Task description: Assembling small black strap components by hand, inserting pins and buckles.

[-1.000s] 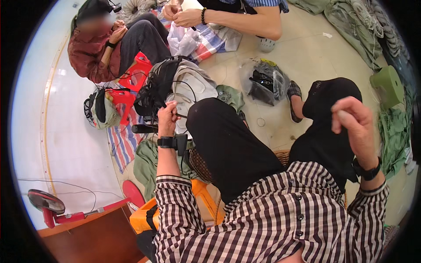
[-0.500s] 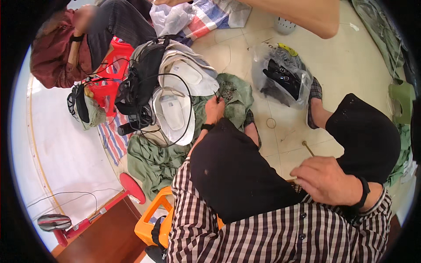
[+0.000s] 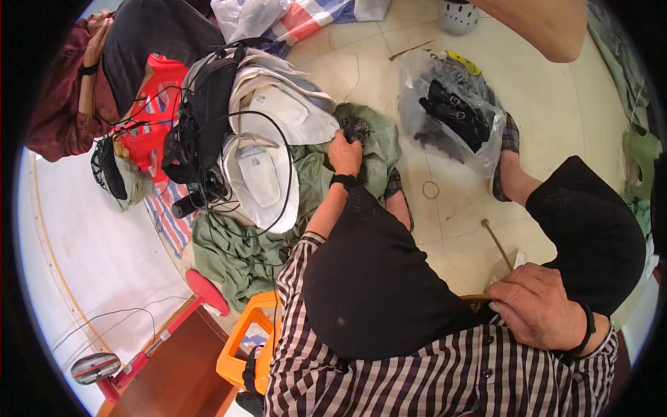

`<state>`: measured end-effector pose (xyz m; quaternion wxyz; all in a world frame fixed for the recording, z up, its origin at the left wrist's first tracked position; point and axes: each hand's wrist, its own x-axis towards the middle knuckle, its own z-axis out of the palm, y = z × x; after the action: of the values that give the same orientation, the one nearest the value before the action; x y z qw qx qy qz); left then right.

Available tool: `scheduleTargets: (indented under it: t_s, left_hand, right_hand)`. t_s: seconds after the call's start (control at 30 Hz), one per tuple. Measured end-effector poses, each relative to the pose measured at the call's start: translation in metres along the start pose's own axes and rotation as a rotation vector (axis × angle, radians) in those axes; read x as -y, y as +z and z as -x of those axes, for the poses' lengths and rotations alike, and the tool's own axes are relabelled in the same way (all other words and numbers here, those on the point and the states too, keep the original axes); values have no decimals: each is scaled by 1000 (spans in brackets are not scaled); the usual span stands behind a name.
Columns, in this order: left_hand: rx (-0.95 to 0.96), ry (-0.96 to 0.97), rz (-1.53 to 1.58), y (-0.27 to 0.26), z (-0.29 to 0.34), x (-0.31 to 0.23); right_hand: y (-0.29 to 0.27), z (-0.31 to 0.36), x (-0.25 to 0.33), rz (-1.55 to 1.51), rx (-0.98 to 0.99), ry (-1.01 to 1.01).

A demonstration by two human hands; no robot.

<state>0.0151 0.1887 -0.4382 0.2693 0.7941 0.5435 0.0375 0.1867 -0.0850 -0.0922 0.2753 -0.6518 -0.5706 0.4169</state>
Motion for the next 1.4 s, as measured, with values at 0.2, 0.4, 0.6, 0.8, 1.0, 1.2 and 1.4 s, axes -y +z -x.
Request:
scheduleTargets:
  t_s: [0.2, 0.4, 0.6, 0.8, 1.0, 1.2, 1.4]
  left_hand:
    - [90, -85, 39, -2, 9, 6]
    - [55, -19, -6, 3, 10, 15]
    - [78, -14, 23, 4, 16, 14]
    - [73, 23, 48, 6, 21, 19]
    - [131, 23, 5, 5, 18, 14]
    - [49, 46, 125, 11, 20, 22]
    - [37, -56, 260, 7, 18, 31]
  right_hand:
    - [1, -4, 2, 40, 4, 8]
    - [5, -8, 3, 69, 5, -1]
    - [4, -5, 2, 78, 20, 11]
    - [4, -5, 4, 92, 27, 9]
    - [4, -7, 3, 90, 32, 14]
    - [4, -8, 5, 115, 42, 3]
    - [5, -6, 9, 160, -6, -52]
